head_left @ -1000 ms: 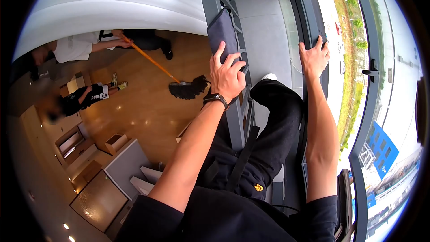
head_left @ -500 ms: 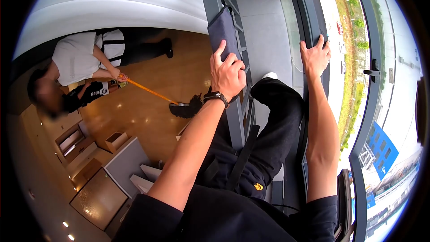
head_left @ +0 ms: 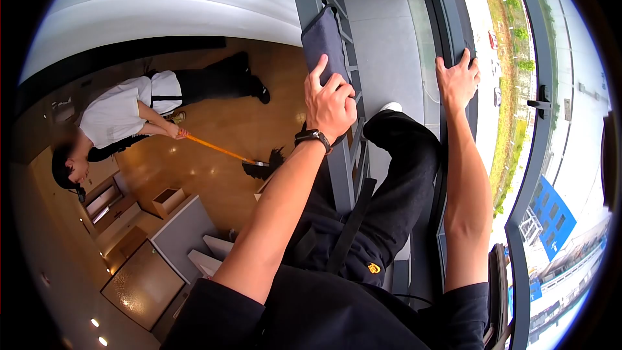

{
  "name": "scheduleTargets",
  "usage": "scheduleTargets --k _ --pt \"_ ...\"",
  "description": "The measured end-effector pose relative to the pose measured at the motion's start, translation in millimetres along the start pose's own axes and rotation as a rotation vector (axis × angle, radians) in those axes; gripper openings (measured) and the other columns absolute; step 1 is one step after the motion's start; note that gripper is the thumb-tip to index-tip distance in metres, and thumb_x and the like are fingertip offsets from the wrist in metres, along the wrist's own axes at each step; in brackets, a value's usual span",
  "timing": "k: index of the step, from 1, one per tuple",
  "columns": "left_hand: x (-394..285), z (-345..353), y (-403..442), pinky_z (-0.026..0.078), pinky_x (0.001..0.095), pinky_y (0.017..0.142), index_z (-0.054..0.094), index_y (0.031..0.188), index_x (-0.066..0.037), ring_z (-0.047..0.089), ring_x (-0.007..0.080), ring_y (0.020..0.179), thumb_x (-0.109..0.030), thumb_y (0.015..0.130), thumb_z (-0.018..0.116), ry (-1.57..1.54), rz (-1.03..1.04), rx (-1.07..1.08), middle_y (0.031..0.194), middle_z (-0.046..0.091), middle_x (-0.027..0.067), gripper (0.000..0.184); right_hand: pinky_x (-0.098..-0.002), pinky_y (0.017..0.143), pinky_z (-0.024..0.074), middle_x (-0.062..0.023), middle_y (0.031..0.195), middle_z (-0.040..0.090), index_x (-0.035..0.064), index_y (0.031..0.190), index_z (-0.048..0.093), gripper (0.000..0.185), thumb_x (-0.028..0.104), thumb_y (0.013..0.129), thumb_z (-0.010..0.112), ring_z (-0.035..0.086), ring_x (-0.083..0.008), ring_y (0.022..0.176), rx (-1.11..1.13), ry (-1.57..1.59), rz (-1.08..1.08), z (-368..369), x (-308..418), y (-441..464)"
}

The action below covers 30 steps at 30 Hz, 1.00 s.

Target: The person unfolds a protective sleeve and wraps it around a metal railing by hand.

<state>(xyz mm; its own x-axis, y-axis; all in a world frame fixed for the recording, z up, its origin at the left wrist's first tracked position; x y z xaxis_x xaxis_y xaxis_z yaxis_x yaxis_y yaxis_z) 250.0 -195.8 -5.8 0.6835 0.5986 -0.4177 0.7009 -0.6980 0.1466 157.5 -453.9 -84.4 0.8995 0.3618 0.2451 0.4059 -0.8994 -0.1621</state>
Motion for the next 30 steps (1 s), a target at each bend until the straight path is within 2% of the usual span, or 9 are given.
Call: scheduleTargets --k 5,7,14,16,22,30 --pt "-0.1 0.1 0.0 0.036 0.0473 0.103 0.066 0.066 -0.008 0.041 0.0415 0.13 -0.003 0.071 0.054 0.006 0.003 0.002 0.082 0.062 0.0013 0.014 -0.0547 0.11 0.0321 -0.0213 0.149 0.035 0.0144 0.144 0.039 0.077 0.048 0.078 0.061 0.032 -0.0431 0.138 -0.003 -0.004 -0.002 1.1 -0.5 0.8" --pt "0.9 1.3 -0.3 0.036 0.0517 0.102 0.064 0.063 -0.007 0.04 0.038 0.132 -0.004 0.069 0.057 -0.02 0.003 -0.01 0.083 0.061 0.0024 0.01 -0.0546 0.11 0.032 -0.0212 0.149 0.035 0.0145 0.144 0.039 0.077 0.048 0.078 0.061 0.031 -0.0432 0.138 0.001 0.002 -0.001 0.3 -0.3 0.6" --pt "0.1 0.8 0.3 0.036 0.0515 0.101 0.063 0.062 -0.007 0.04 0.0378 0.131 -0.005 0.069 0.058 -0.008 0.014 -0.024 0.084 0.061 0.002 0.008 -0.0543 0.111 0.0317 -0.0213 0.149 0.035 0.0147 0.144 0.038 0.077 0.049 0.079 0.061 0.032 -0.0443 0.138 0.01 0.007 0.008 -1.6 0.5 -0.1" --pt "-0.9 -1.0 0.9 0.038 0.0465 0.101 0.063 0.064 -0.007 0.041 0.0414 0.13 -0.003 0.071 0.058 0.011 0.015 -0.01 0.082 0.062 0.0007 0.01 -0.0543 0.111 0.0317 -0.0216 0.149 0.035 0.0146 0.144 0.038 0.077 0.049 0.079 0.06 0.032 -0.0444 0.138 0.004 0.004 0.002 0.0 0.1 0.5" --pt "-1.8 -2.4 1.8 0.037 0.0451 0.101 0.06 0.067 -0.008 0.041 0.0421 0.129 -0.004 0.068 0.059 -0.005 -0.003 0.005 0.08 0.06 0.0015 0.005 -0.054 0.111 0.0321 -0.0223 0.149 0.035 0.0144 0.144 0.038 0.077 0.049 0.079 0.06 0.032 -0.0442 0.137 0.006 -0.005 0.0 -1.5 0.3 0.2" --pt "-1.8 -2.4 2.4 0.037 0.0463 0.1 0.053 0.071 -0.009 0.041 0.0419 0.129 -0.004 0.067 0.059 -0.018 -0.016 -0.005 0.078 0.057 0.0033 0.009 -0.052 0.11 0.0344 -0.0232 0.148 0.037 0.0131 0.145 0.037 0.079 0.052 0.079 0.06 0.033 -0.0443 0.137 -0.003 -0.043 -0.013 0.2 -0.1 0.7"
Point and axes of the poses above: each hand's wrist, its own y-axis towards the middle knuckle, its own z-axis out of the palm, x = y × z, the point moved 1 cm from there along y, towards the middle knuckle
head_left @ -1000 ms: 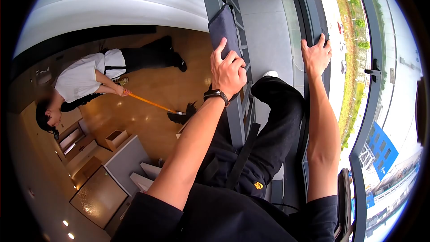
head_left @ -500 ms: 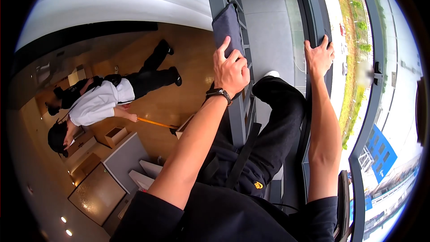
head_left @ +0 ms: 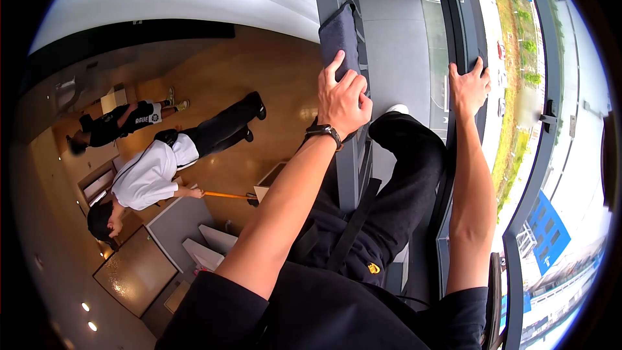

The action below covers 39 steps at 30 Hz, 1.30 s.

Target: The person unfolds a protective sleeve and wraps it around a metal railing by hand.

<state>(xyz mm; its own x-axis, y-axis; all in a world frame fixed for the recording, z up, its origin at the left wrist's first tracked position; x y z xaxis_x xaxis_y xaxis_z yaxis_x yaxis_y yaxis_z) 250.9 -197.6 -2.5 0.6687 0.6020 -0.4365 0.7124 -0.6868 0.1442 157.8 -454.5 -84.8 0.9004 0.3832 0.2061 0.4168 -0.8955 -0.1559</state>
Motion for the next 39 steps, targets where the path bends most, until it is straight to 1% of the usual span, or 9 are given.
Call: scheduleTargets --k 5,8,11,13,29,30,32,38,39 --pt "0.6 -0.4 0.6 0.036 0.0463 0.102 0.052 0.072 -0.008 0.041 0.0421 0.129 -0.004 0.067 0.059 -0.018 -0.002 -0.018 0.077 0.057 0.0046 0.01 -0.0516 0.109 0.036 -0.0253 0.146 0.037 0.0116 0.144 0.039 0.079 0.052 0.079 0.06 0.037 -0.0451 0.134 -0.027 -0.007 -0.028 3.4 -2.4 2.3" --pt "0.2 0.5 0.3 0.036 0.0467 0.102 0.052 0.072 -0.008 0.042 0.0418 0.128 -0.004 0.066 0.059 -0.025 0.006 -0.041 0.076 0.057 0.0054 0.01 -0.0513 0.109 0.0358 -0.0252 0.147 0.035 0.011 0.144 0.039 0.079 0.051 0.079 0.06 0.037 -0.0447 0.133 -0.011 -0.001 -0.022 4.0 -2.1 3.0" --pt "0.9 0.0 0.3 0.036 0.0467 0.102 0.052 0.072 -0.008 0.043 0.0412 0.128 -0.004 0.066 0.059 -0.019 0.002 -0.017 0.076 0.056 0.0056 0.01 -0.0513 0.109 0.0358 -0.0242 0.148 0.034 0.0119 0.144 0.039 0.079 0.051 0.079 0.06 0.036 -0.0441 0.134 -0.013 -0.008 -0.013 2.7 -1.8 2.1" --pt "0.9 0.3 0.5 0.036 0.0468 0.102 0.052 0.072 -0.008 0.042 0.0411 0.128 -0.004 0.066 0.059 -0.017 0.005 -0.016 0.076 0.056 0.0057 0.01 -0.0513 0.105 0.0406 -0.0228 0.146 0.039 0.0153 0.145 0.039 0.079 0.053 0.08 0.061 0.042 -0.0448 0.13 -0.05 -0.047 -0.012 4.6 -2.5 1.9" --pt "0.6 0.5 0.5 0.036 0.0472 0.102 0.051 0.071 -0.007 0.043 0.0413 0.127 -0.003 0.064 0.057 -0.023 0.009 -0.039 0.075 0.055 0.0062 0.01 -0.0518 0.105 0.0406 -0.0228 0.147 0.038 0.015 0.145 0.04 0.079 0.053 0.079 0.061 0.042 -0.0457 0.129 -0.043 -0.032 -0.02 2.3 -1.5 2.2" --pt "1.0 0.4 0.2 0.036 0.0472 0.102 0.051 0.071 -0.007 0.043 0.0413 0.127 -0.003 0.064 0.057 -0.024 0.008 -0.038 0.075 0.055 0.0062 0.01 -0.0515 0.106 0.0392 -0.0227 0.147 0.037 0.0137 0.144 0.04 0.078 0.052 0.079 0.06 0.04 -0.0447 0.131 -0.025 -0.016 -0.012 0.1 -0.2 1.3" --pt "3.4 2.2 -1.2 0.037 0.0522 0.101 0.055 0.074 -0.006 0.04 0.0382 0.131 -0.005 0.065 0.059 0.004 0.011 0.001 0.086 0.058 0.0068 0.01 -0.0512 0.107 0.0379 -0.0227 0.147 0.037 0.0123 0.144 0.039 0.078 0.05 0.079 0.06 0.037 -0.0436 0.133 -0.005 -0.001 -0.004 -2.2 0.9 0.8" --pt "5.1 3.6 -2.1 0.037 0.0521 0.101 0.055 0.074 -0.007 0.04 0.0378 0.131 -0.004 0.065 0.058 0.009 0.015 0.015 0.087 0.058 0.0069 0.01 -0.0513 0.107 0.0387 -0.0235 0.147 0.036 0.0117 0.144 0.039 0.078 0.051 0.079 0.06 0.038 -0.0441 0.132 0.006 -0.017 -0.003 -0.8 -0.1 1.0" --pt "3.7 4.0 -3.0 0.037 0.0521 0.101 0.055 0.074 -0.007 0.04 0.0378 0.131 -0.004 0.065 0.058 0.009 0.01 0.016 0.087 0.058 0.0069 0.01 -0.0515 0.105 0.0401 -0.0228 0.147 0.037 0.0135 0.144 0.04 0.079 0.053 0.079 0.06 0.041 -0.0449 0.13 -0.025 -0.029 -0.014 3.6 -3.4 1.7"
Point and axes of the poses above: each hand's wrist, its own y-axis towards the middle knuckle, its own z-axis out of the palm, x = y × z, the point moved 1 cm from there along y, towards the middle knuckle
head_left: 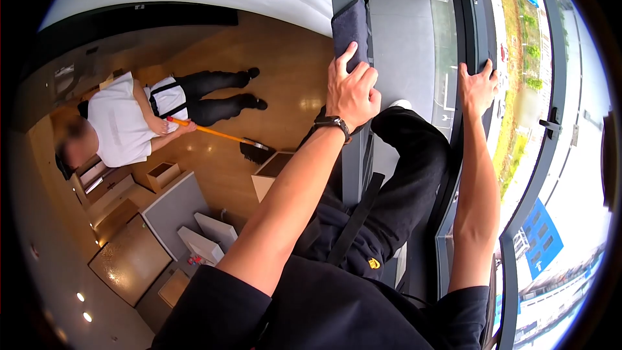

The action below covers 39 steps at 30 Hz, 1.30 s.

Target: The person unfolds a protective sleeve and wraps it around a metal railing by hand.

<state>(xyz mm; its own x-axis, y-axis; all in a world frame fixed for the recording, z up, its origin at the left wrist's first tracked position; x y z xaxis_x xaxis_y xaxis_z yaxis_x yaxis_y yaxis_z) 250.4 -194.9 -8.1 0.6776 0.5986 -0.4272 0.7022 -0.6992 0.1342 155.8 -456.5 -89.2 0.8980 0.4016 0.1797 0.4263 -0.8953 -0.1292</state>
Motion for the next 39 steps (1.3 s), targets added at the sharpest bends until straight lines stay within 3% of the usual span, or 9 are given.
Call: scheduleTargets --k 2,13,16,18,19,23,30,33,39 --pt "-2.5 -2.2 3.1 0.037 0.0468 0.101 0.05 0.068 -0.007 0.043 0.0397 0.127 -0.002 0.065 0.056 -0.024 -0.007 -0.068 0.076 0.055 0.0052 0.009 -0.0519 0.103 0.0422 -0.0221 0.147 0.039 0.0153 0.145 0.04 0.079 0.055 0.08 0.061 0.044 -0.0459 0.128 -0.028 -0.012 -0.011 3.9 -2.2 1.2" --pt "-1.7 -1.7 2.3 0.035 0.0456 0.104 0.06 0.07 -0.008 0.042 0.0402 0.129 0.0 0.066 0.056 -0.036 0.005 -0.039 0.077 0.059 0.0033 0.01 -0.0512 0.108 0.0379 -0.0226 0.146 0.038 0.0123 0.143 0.04 0.076 0.048 0.08 0.06 0.036 -0.0424 0.134 0.02 0.024 0.022 -8.2 6.1 -0.9" --pt "-2.2 -3.1 -0.7 0.034 0.0468 0.106 0.064 0.084 -0.008 0.04 0.0395 0.131 0.0 0.067 0.056 -0.027 -0.001 0.01 0.095 0.064 0.0055 0.02 -0.0509 0.107 0.0382 -0.0227 0.145 0.039 0.0116 0.143 0.04 0.076 0.048 0.08 0.061 0.037 -0.0428 0.134 0.012 0.031 0.023 -8.9 7.1 -3.1" --pt "-2.4 -5.7 -1.8 0.032 0.0483 0.11 0.062 0.108 -0.007 0.037 0.0386 0.135 -0.001 0.069 0.055 -0.089 -0.025 -0.038 0.123 0.06 0.0095 0.04 -0.0509 0.107 0.0382 -0.0226 0.145 0.039 0.0118 0.143 0.041 0.075 0.048 0.08 0.061 0.037 -0.0431 0.134 0.0 0.028 0.017 -8.4 6.8 -3.4" --pt "-2.2 -6.8 -6.1 0.029 0.0495 0.113 0.052 0.128 -0.005 0.033 0.0383 0.139 0.0 0.07 0.055 -0.093 -0.035 -0.01 0.143 0.047 0.0129 0.058 -0.051 0.108 0.0379 -0.0227 0.145 0.04 0.0121 0.143 0.041 0.075 0.048 0.08 0.061 0.038 -0.0435 0.133 0.001 0.029 0.019 -10.0 7.9 -4.7" --pt "-17.0 -3.8 -43.7 0.02 0.0501 0.118 0.028 0.147 0.004 0.02 0.0457 0.144 -0.001 0.072 0.054 -0.098 -0.164 -0.027 0.154 0.024 0.0275 0.079 -0.0515 0.109 0.0367 -0.0233 0.144 0.042 0.0121 0.143 0.04 0.077 0.05 0.08 0.061 0.037 -0.0444 0.134 -0.02 0.016 -0.002 -3.1 2.9 -2.3" --pt "-46.3 -5.9 -112.5 0.032 0.0463 0.113 0.025 0.149 0.004 0.031 0.0447 0.139 -0.003 0.075 0.058 -0.169 -0.285 0.038 0.156 0.019 0.0283 0.081 -0.0515 0.109 0.0361 -0.0232 0.147 0.039 0.0125 0.143 0.04 0.076 0.05 0.08 0.06 0.036 -0.0438 0.135 0.011 0.02 0.01 -4.9 4.2 -2.1" --pt "-44.4 -7.9 -101.3 0.029 0.0451 0.115 0.02 0.149 0.004 0.027 0.0452 0.141 -0.002 0.074 0.06 -0.187 -0.299 0.092 0.156 0.016 0.0288 0.085 -0.0532 0.108 0.0363 -0.0228 0.147 0.039 0.0128 0.143 0.041 0.076 0.05 0.079 0.061 0.036 -0.0433 0.135 -0.012 0.034 0.014 -0.6 2.2 -1.6" --pt "-36.0 -14.8 -86.1 0.037 0.0425 0.109 0.043 0.139 0.0 0.041 0.0389 0.134 -0.004 0.082 0.067 -0.286 -0.319 -0.003 0.151 0.033 0.0222 0.062 -0.0545 0.108 0.036 -0.023 0.147 0.038 0.012 0.144 0.041 0.079 0.051 0.079 0.062 0.034 -0.0435 0.136 0.006 0.063 0.034 -5.0 4.9 -3.0"
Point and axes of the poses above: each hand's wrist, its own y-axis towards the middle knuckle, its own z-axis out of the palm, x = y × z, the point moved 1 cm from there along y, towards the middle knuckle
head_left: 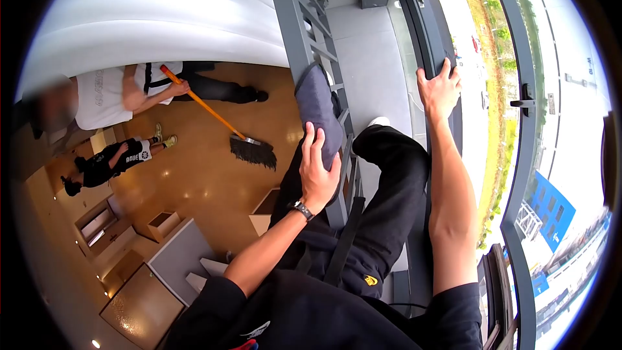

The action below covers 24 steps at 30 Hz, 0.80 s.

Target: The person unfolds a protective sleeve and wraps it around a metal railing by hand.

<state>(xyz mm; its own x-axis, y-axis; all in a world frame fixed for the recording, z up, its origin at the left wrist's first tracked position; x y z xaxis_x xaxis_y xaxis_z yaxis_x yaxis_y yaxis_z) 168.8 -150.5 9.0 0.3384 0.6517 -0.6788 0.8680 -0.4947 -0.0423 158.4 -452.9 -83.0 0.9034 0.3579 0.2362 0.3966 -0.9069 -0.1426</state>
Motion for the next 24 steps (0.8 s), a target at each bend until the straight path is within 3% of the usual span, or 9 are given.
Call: scheduleTargets --k 3,6,11,13,15,16,19,21,24 --pt "3.0 -11.8 -1.5 0.042 0.0401 0.105 0.055 0.128 0.001 0.048 0.0355 0.128 -0.006 0.083 0.071 -0.037 -0.006 -0.023 0.146 0.043 0.0202 0.048 -0.0542 0.108 0.0361 -0.0235 0.147 0.038 0.0116 0.144 0.041 0.079 0.052 0.079 0.062 0.034 -0.0439 0.136 0.012 0.019 0.002 -4.1 1.6 -1.4" --pt "7.1 -21.5 -2.8 0.052 0.0396 0.087 0.066 0.094 -0.002 0.064 0.033 0.103 -0.005 0.086 0.069 -0.114 -0.059 -0.105 0.107 0.064 0.0143 0.01 -0.0536 0.108 0.0364 -0.0247 0.146 0.039 0.0114 0.144 0.04 0.079 0.052 0.079 0.061 0.036 -0.045 0.135 -0.022 -0.011 -0.03 2.5 -3.0 0.4" --pt "17.4 -32.5 -0.5 0.05 0.036 0.081 0.064 0.086 -0.001 0.063 0.0287 0.089 0.002 0.082 0.068 -0.264 -0.193 -0.143 0.092 0.062 0.013 0.007 -0.0539 0.112 0.0286 -0.024 0.147 0.036 0.0117 0.144 0.04 0.077 0.044 0.079 0.067 0.03 -0.0463 0.137 -0.1 0.098 -0.179 -1.2 -9.1 -12.0" --pt "12.6 -39.4 1.6 0.05 0.0354 0.082 0.064 0.085 -0.001 0.063 0.0271 0.09 0.002 0.082 0.068 -0.294 -0.173 -0.139 0.092 0.062 0.0123 0.006 -0.0519 0.109 0.0309 -0.024 0.144 0.038 0.0089 0.133 0.051 0.061 0.025 0.078 0.073 0.033 -0.0446 0.133 -0.285 0.317 -0.446 -12.6 -1.4 -34.1" --pt "-7.4 -45.7 9.4 0.049 0.0325 0.083 0.064 0.084 0.0 0.062 0.0239 0.091 0.005 0.08 0.069 -0.386 -0.124 -0.13 0.094 0.062 0.0115 0.008 -0.045 0.105 0.0384 -0.0188 0.128 0.056 0.004 0.12 0.06 0.045 0.018 0.079 0.071 0.05 -0.0374 0.122 -0.069 0.727 -0.529 -36.8 23.6 -77.0" --pt "-18.3 -46.2 16.2 0.049 0.0316 0.082 0.063 0.084 0.0 0.062 0.0227 0.091 0.004 0.081 0.069 -0.447 -0.113 -0.135 0.095 0.062 0.0112 0.008 -0.0445 0.106 0.0379 -0.0183 0.123 0.059 0.0032 0.121 0.06 0.042 0.016 0.081 0.069 0.052 -0.0363 0.122 0.201 0.865 -0.491 -58.8 43.4 -102.7" --pt "-47.4 -46.1 35.2 0.048 0.0282 0.088 0.061 0.095 0.002 0.06 0.0161 0.098 0.004 0.087 0.064 -0.711 -0.138 -0.076 0.106 0.06 0.0091 0.009 -0.0384 0.113 0.0297 -0.0139 0.143 0.045 0.0045 0.138 0.048 0.053 0.022 0.09 0.064 0.037 -0.0263 0.138 0.944 1.424 -0.351 -72.2 66.8 -170.1" --pt "-63.4 -45.3 43.3 0.047 0.0274 0.092 0.059 0.102 0.002 0.059 0.015 0.101 0.005 0.09 0.06 -0.899 -0.189 0.021 0.108 0.059 0.0082 0.013 -0.0372 0.113 0.0298 -0.0127 0.141 0.046 0.0066 0.144 0.039 0.062 0.024 0.09 0.066 0.039 -0.0241 0.135 1.053 1.734 -0.049 -80.6 73.0 -200.3" --pt "-64.2 -47.1 45.2 0.043 0.0279 0.099 0.057 0.116 0.002 0.057 0.0178 0.113 0.0 0.094 0.054 -0.916 -0.144 0.24 0.122 0.057 0.0109 0.022 -0.0357 0.114 0.0287 -0.0126 0.14 0.045 0.0095 0.149 0.03 0.073 0.028 0.089 0.068 0.039 -0.0214 0.134 1.046 1.769 0.079 -90.2 59.9 -195.6"
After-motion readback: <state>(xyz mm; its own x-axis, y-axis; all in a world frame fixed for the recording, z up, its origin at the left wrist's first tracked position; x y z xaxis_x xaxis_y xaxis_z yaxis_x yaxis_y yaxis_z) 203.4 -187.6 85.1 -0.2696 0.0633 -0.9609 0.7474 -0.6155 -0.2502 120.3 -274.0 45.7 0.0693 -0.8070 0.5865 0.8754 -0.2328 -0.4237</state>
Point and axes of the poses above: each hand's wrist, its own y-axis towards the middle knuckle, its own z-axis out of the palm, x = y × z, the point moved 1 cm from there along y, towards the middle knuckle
